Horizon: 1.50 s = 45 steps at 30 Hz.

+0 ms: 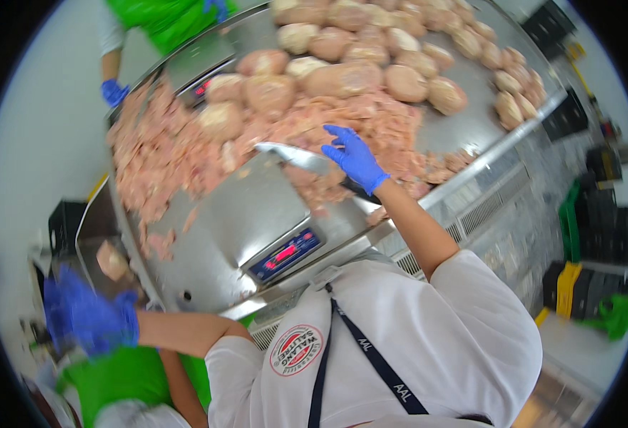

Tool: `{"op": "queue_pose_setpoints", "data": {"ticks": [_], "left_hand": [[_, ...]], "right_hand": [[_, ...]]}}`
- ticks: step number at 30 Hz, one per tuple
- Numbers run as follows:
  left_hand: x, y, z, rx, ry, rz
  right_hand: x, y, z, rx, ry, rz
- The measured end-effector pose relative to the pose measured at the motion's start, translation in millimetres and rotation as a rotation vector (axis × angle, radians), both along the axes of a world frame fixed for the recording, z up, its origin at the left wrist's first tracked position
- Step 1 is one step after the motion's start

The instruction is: The person repeatedly picks up raw chicken breasts, places them on a digital scale, and trims fat and connective tissue with a knife. Trimmed pieces are set aside on the table while the main breast is returned to the pile.

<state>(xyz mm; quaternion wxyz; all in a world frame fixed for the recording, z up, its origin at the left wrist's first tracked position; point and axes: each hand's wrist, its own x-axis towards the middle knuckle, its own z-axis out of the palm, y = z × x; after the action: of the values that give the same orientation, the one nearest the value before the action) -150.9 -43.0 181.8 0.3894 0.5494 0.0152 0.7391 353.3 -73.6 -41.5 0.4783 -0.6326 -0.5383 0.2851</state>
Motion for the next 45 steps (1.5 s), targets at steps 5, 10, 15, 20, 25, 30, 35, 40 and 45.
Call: {"op": "queue_pose_setpoints", "data": {"ticks": [5,10,15,20,25,30,35,40,45], "left_hand": [[116,-22,-6,0.606,0.106,0.245],[206,6,9,0.577,0.322,-0.024],[269,29,34,0.359,0.645,-0.311],[358,61,6,-0.251,0.949,-0.663],[509,48,-140,-0.772,0.845,-1.213],[591,-36,-295,-0.265,1.173,-0.310],[564,-54,-260,-0.373,1.085,-0.143],[456,-26,-160,-0.585,0.740,-0.191],[306,-14,-164,-0.970,0.393,-0.213]], "right_hand": [[195,-11,-41,0.008,-0.473,-0.415],[380,0,-37,-0.382,-0.750,-0.588],[455,23,-50,-0.618,-0.215,-0.306],[438,-19,-29,-0.809,0.077,-0.124],[403,-58,-90,-0.423,0.695,-0.336],[334,-30,-99,-0.386,0.908,-0.083],[280,-72,-59,-0.275,0.853,0.060],[138,-76,6,-0.201,1.246,0.003],[13,-50,-5,-0.432,1.057,0.430]]}}
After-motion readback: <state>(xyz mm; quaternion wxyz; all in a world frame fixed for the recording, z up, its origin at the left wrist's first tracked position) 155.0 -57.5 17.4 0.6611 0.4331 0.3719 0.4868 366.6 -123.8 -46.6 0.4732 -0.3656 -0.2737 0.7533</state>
